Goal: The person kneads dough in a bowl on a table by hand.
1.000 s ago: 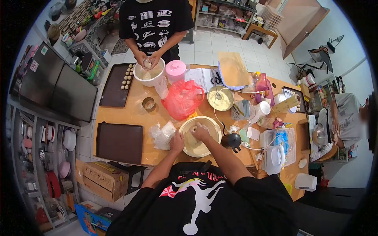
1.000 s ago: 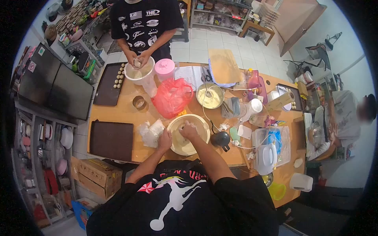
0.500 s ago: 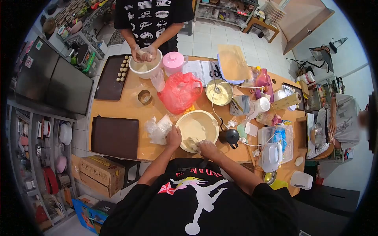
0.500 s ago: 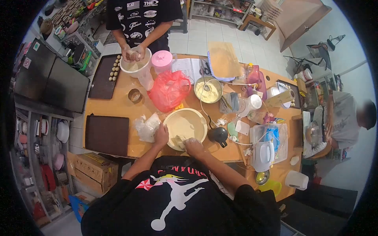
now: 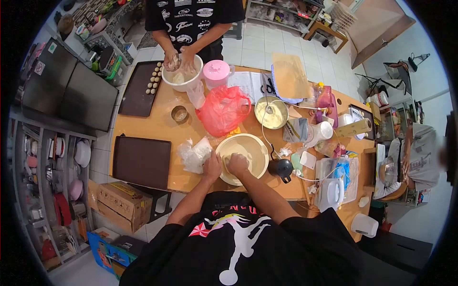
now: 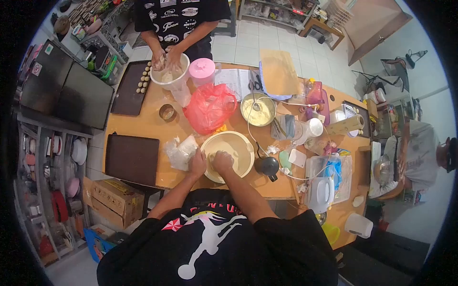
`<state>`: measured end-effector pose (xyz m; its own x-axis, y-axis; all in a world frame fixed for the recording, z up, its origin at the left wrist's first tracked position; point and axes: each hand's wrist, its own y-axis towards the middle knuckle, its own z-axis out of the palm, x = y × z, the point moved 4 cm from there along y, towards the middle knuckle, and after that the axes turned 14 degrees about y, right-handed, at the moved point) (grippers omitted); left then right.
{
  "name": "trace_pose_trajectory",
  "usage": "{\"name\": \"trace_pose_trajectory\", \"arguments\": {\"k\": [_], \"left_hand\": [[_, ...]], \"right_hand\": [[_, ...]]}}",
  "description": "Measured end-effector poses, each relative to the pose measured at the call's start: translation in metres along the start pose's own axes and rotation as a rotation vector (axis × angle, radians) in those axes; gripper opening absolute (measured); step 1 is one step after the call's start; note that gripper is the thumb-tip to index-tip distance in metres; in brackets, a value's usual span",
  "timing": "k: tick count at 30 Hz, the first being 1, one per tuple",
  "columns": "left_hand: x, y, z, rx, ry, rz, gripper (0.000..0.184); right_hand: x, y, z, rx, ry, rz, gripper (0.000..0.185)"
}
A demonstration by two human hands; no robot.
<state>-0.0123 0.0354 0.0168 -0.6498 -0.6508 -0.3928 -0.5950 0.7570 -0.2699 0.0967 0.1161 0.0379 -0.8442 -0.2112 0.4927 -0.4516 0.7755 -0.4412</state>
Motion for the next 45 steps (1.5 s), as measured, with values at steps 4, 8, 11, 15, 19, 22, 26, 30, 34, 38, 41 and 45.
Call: {"name": "trace_pose_trajectory", "arguments": {"k": [4,8,11,15,19,22,26,30,34,38,41,45], "left_hand": [[0.000,-0.002,-0.001,-0.004,0.022,-0.013,0.039],[0.000,0.000,-0.004,0.044,0.020,-0.003,0.041],[-0.002,-0.002,-0.006,0.025,0.006,-0.005,0.039],[-0.002,-0.001,-0.006,0.019,-0.008,0.006,0.037],[-0.003,-0.001,-0.008,0.013,-0.010,-0.002,0.037],[0.001,-0.001,-0.001,0.008,-0.008,0.002,0.036],[0.001,0.002,0.001,0.007,-0.054,0.030,0.035],[-0.003,-0.003,-0.007,-0.040,-0.057,0.020,0.034],[-0.007,-0.004,-0.011,-0.037,-0.047,0.001,0.034],[-0.003,-0.005,-0.008,0.011,-0.002,0.056,0.033],[-0.005,-0.007,-0.005,-0.001,-0.013,0.109,0.033],[-0.004,-0.006,-0.001,-0.013,0.002,0.103,0.033]], "right_hand": [[-0.036,0.048,0.009,-0.115,0.294,0.295,0.039],[-0.081,0.080,0.037,0.187,1.251,0.616,0.023],[-0.107,0.086,0.047,0.381,1.622,0.625,0.023],[-0.074,0.006,-0.031,-0.078,1.366,0.364,0.030],[-0.055,-0.038,-0.070,-0.258,0.466,-0.212,0.045],[-0.030,-0.066,-0.046,-0.119,0.239,-0.547,0.047],[-0.001,-0.063,-0.017,-0.279,-0.042,-0.632,0.049],[0.007,-0.036,-0.027,-0.138,0.020,-0.460,0.049],[-0.009,-0.029,-0.038,-0.148,0.119,-0.482,0.045],[-0.032,-0.054,-0.031,-0.125,0.161,-0.413,0.042],[-0.033,-0.064,-0.030,-0.074,0.108,-0.290,0.041],[-0.050,-0.031,-0.007,-0.112,0.169,-0.207,0.037]]}}
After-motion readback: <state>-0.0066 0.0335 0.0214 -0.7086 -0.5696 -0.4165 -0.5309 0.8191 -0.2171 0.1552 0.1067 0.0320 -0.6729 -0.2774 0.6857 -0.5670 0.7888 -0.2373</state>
